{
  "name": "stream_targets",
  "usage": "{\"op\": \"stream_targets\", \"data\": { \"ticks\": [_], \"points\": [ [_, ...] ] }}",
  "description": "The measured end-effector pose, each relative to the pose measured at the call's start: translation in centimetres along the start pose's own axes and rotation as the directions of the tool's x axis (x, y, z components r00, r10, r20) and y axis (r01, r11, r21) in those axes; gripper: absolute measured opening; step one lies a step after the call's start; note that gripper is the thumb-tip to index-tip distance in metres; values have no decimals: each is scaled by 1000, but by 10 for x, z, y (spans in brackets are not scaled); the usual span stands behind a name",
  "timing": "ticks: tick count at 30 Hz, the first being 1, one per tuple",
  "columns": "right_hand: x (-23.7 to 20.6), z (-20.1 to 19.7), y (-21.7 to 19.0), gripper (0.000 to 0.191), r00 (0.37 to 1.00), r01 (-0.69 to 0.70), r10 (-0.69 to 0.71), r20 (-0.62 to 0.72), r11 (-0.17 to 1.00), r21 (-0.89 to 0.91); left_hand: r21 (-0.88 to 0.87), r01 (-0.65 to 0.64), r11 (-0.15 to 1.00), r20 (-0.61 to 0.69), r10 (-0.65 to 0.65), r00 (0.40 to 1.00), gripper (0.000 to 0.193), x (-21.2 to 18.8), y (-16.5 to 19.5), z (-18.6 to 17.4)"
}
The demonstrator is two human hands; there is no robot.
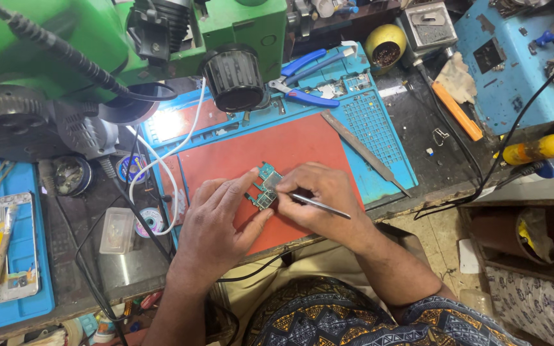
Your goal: The person holds a small green circuit board on a red mat and works on it with a handheld tool, steadying the board with the other hand and repositioning it repeatedly while working on different spots on the board.
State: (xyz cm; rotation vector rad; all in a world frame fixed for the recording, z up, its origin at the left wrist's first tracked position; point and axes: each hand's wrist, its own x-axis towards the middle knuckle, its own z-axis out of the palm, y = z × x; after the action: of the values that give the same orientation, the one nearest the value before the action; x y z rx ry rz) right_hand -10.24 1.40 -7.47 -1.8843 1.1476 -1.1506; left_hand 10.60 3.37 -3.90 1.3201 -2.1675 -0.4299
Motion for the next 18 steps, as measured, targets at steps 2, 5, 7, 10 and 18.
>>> {"op": "stream_targets", "data": {
  "ticks": [2, 5, 7, 10, 18],
  "points": [
    [1, 0, 0, 15, 1000, 22, -23, 6, 1000, 7, 0, 7, 1000, -1, -7, 1000, 65, -1, 0, 0],
    [2, -2, -1, 14, 1000, 17, -17, -12, 1000, -1, -2, -4, 1000, -4, 4, 1000, 65, 0, 0, 2],
    [2, -2, -3, 13, 1000, 0, 0, -6, 1000, -5, 5, -1, 1000, -8, 1, 1000, 66, 0, 0, 1],
    [1, -4, -6, 14, 993, -118, 118, 21, 993, 3, 1, -13, 1000, -4, 13, 1000, 66, 0, 0, 0],
    [0, -8, -3, 23, 995, -91, 93, -20, 993, 69, 0, 1, 1000, -6, -1, 1000, 66, 0, 0, 1]
  ]
}}
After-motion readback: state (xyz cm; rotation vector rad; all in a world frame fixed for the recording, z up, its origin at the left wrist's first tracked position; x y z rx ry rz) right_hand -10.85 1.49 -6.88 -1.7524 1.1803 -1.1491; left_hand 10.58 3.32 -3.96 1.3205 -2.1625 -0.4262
